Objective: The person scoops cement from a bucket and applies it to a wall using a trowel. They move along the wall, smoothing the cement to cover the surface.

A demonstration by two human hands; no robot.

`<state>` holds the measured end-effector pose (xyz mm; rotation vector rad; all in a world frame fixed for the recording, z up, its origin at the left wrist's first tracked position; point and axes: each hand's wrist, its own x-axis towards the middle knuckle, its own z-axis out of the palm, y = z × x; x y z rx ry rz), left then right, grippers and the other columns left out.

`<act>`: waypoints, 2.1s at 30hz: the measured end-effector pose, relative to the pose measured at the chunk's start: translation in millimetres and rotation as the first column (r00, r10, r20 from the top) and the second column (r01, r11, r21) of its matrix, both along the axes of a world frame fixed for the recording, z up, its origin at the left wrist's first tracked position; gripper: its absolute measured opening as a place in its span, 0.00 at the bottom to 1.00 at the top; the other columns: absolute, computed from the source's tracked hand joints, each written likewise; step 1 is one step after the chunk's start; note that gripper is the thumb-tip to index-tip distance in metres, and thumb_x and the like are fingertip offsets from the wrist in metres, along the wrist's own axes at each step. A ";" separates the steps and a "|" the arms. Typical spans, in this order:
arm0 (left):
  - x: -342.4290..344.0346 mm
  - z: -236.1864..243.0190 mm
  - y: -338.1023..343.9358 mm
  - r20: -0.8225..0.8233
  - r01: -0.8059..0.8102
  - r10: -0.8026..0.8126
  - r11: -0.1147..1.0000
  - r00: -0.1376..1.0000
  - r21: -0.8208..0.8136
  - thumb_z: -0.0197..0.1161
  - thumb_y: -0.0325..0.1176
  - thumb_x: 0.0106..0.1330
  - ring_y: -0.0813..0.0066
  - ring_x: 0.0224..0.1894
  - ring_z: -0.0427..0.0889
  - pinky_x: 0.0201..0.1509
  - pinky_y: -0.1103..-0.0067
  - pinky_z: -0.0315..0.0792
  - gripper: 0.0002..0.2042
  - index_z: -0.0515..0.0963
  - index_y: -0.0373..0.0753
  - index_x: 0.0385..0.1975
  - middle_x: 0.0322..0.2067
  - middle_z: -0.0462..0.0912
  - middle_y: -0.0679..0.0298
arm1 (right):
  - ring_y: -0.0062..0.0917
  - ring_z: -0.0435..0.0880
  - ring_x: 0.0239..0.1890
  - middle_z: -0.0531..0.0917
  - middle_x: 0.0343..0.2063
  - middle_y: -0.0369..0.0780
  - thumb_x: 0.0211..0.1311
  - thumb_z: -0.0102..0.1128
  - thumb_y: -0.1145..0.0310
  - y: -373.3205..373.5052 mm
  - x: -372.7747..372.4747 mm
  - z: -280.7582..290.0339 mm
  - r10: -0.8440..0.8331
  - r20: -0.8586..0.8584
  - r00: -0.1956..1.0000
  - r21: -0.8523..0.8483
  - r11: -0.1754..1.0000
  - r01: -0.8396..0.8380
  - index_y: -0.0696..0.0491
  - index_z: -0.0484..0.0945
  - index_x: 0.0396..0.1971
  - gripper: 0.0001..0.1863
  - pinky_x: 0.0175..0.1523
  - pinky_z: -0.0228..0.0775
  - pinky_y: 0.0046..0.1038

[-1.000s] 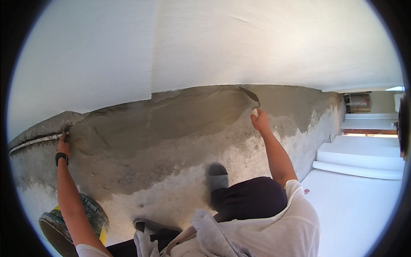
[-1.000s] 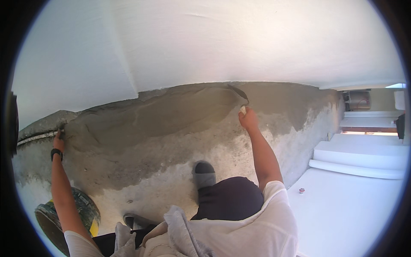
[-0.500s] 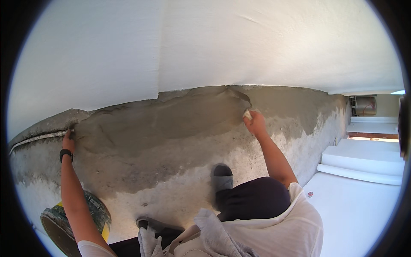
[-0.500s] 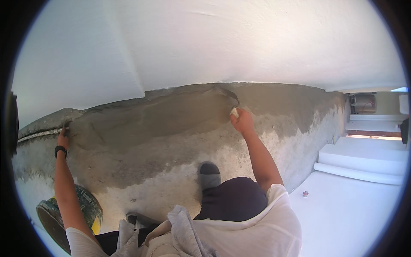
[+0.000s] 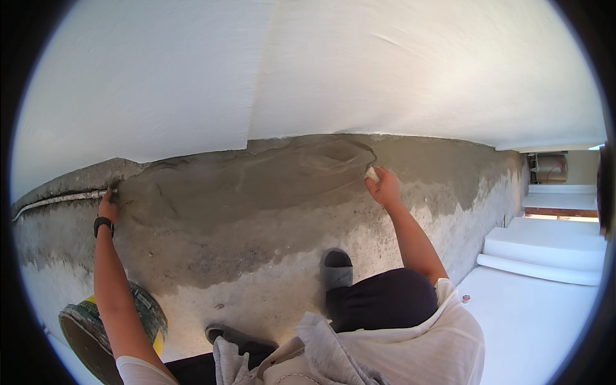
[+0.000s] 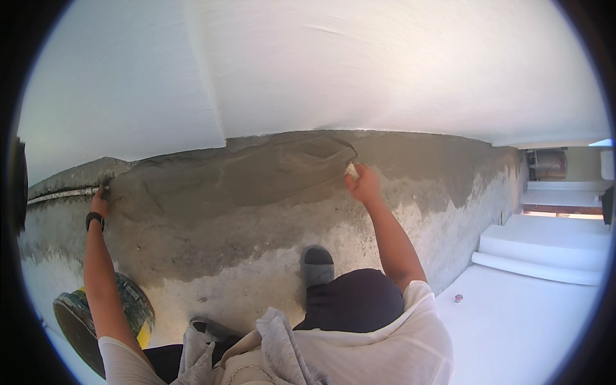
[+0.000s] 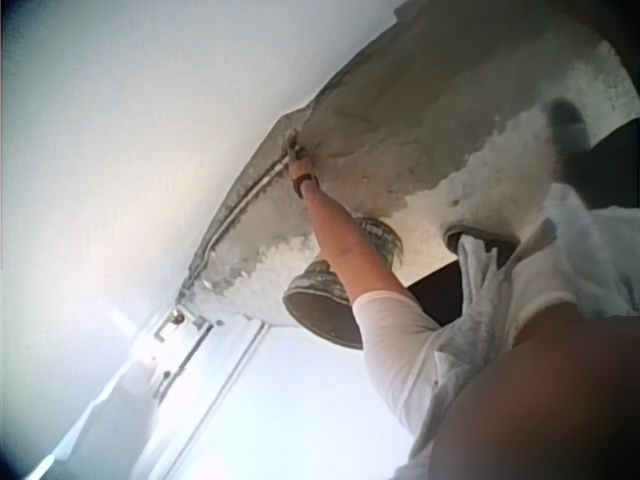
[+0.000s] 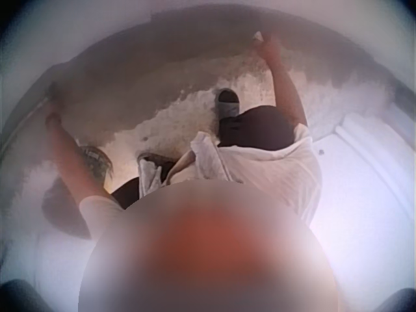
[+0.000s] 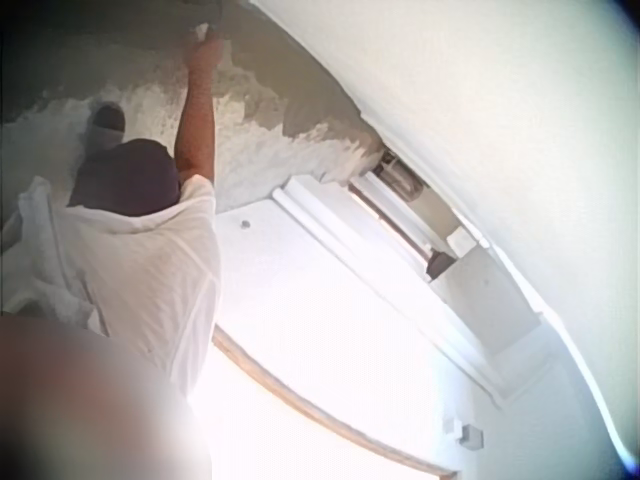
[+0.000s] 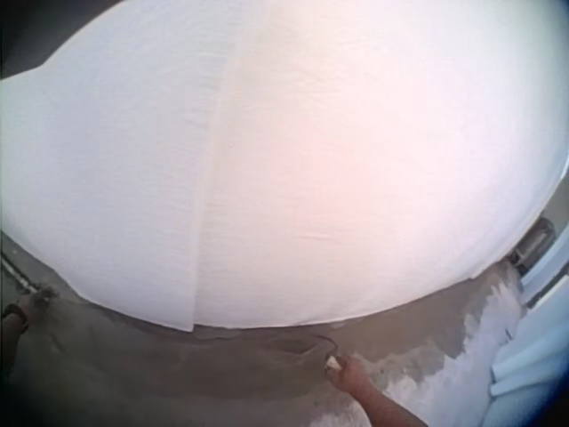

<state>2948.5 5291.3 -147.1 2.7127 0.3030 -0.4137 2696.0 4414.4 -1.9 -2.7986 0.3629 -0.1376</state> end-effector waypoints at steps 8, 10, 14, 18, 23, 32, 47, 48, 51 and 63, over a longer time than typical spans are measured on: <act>-5.3 15.6 -14.9 0.005 -0.017 0.017 1.000 1.000 0.014 0.45 0.17 0.59 0.54 0.66 0.71 0.68 0.69 0.67 0.34 0.66 0.44 0.70 0.64 0.72 0.50 | 0.49 0.82 0.38 0.82 0.35 0.49 0.54 0.66 0.61 11.2 10.7 -18.4 0.102 -0.038 0.994 0.041 0.994 -0.101 0.58 0.82 0.44 0.21 0.43 0.75 0.43; -5.7 21.2 -20.0 -0.009 -0.026 0.026 1.000 1.000 0.008 0.45 0.17 0.58 0.55 0.67 0.71 0.69 0.70 0.66 0.34 0.66 0.43 0.70 0.65 0.72 0.50 | 0.48 0.83 0.38 0.82 0.35 0.49 0.54 0.66 0.61 22.6 9.2 -17.9 0.117 -0.052 0.992 0.061 0.992 -0.114 0.58 0.82 0.44 0.21 0.43 0.75 0.43; -6.4 24.5 -24.0 -0.016 -0.016 0.016 1.000 1.000 -0.005 0.44 0.16 0.58 0.57 0.68 0.70 0.70 0.72 0.64 0.35 0.65 0.41 0.70 0.65 0.72 0.51 | 0.48 0.83 0.38 0.82 0.34 0.48 0.54 0.66 0.61 39.8 10.0 -16.2 0.106 -0.034 0.994 0.132 0.986 -0.100 0.58 0.82 0.45 0.21 0.42 0.75 0.42; -7.7 25.3 -24.7 -0.034 -0.008 0.012 0.995 0.999 0.103 0.47 0.19 0.59 0.54 0.66 0.71 0.68 0.69 0.67 0.34 0.66 0.45 0.70 0.64 0.73 0.49 | 0.47 0.83 0.38 0.82 0.35 0.49 0.54 0.66 0.60 39.3 24.0 -13.9 0.085 -0.034 0.996 0.078 0.994 -0.082 0.58 0.82 0.47 0.22 0.42 0.75 0.43; -7.8 37.5 -34.5 -0.054 0.016 -0.013 0.997 0.998 0.070 0.47 0.20 0.59 0.54 0.69 0.68 0.72 0.68 0.63 0.34 0.63 0.45 0.71 0.66 0.71 0.51 | 0.47 0.83 0.39 0.83 0.37 0.49 0.55 0.65 0.59 77.8 35.6 -15.4 0.197 -0.059 0.979 0.081 0.978 -0.192 0.58 0.81 0.48 0.23 0.44 0.77 0.43; -1.4 57.3 -53.2 -0.242 -0.001 0.036 0.989 0.970 0.145 0.51 0.21 0.61 0.57 0.75 0.55 0.78 0.61 0.47 0.36 0.58 0.48 0.74 0.70 0.64 0.54 | 0.46 0.84 0.36 0.82 0.37 0.48 0.55 0.65 0.60 157.8 38.7 -4.2 0.274 -0.046 0.960 0.113 0.957 -0.268 0.58 0.80 0.49 0.24 0.41 0.78 0.42; -8.6 63.0 -63.0 -0.236 0.041 0.012 0.975 0.972 0.220 0.53 0.24 0.64 0.56 0.75 0.54 0.79 0.59 0.46 0.37 0.55 0.50 0.75 0.72 0.60 0.51 | 0.46 0.84 0.33 0.82 0.35 0.48 0.56 0.66 0.62 201.2 57.0 -6.3 0.397 0.029 0.918 0.163 0.904 -0.396 0.60 0.80 0.48 0.22 0.38 0.77 0.42; -8.3 65.7 -64.4 -0.249 0.031 0.028 0.973 0.968 0.228 0.54 0.24 0.64 0.55 0.75 0.54 0.79 0.59 0.46 0.37 0.54 0.50 0.75 0.72 0.60 0.50 | 0.45 0.84 0.34 0.82 0.35 0.48 0.57 0.66 0.62 200.6 60.4 -6.1 0.384 0.052 0.922 0.171 0.906 -0.387 0.60 0.80 0.48 0.22 0.38 0.77 0.42; -8.4 68.8 -68.1 -0.254 0.059 0.004 0.969 0.967 0.239 0.54 0.24 0.64 0.53 0.75 0.56 0.78 0.59 0.50 0.37 0.54 0.50 0.75 0.72 0.58 0.47 | 0.45 0.84 0.34 0.82 0.36 0.48 0.56 0.66 0.62 201.7 70.9 -9.5 0.354 0.046 0.934 0.126 0.926 -0.357 0.60 0.80 0.47 0.22 0.38 0.78 0.42; 9.3 23.1 -14.9 -0.241 0.135 -0.106 0.985 0.965 0.108 0.51 0.19 0.62 0.48 0.67 0.69 0.67 0.63 0.68 0.36 0.55 0.44 0.74 0.67 0.67 0.47 | 0.49 0.83 0.39 0.82 0.40 0.50 0.59 0.62 0.58 163.4 0.2 3.8 -0.058 0.007 0.998 0.145 0.988 0.056 0.56 0.78 0.47 0.21 0.42 0.77 0.45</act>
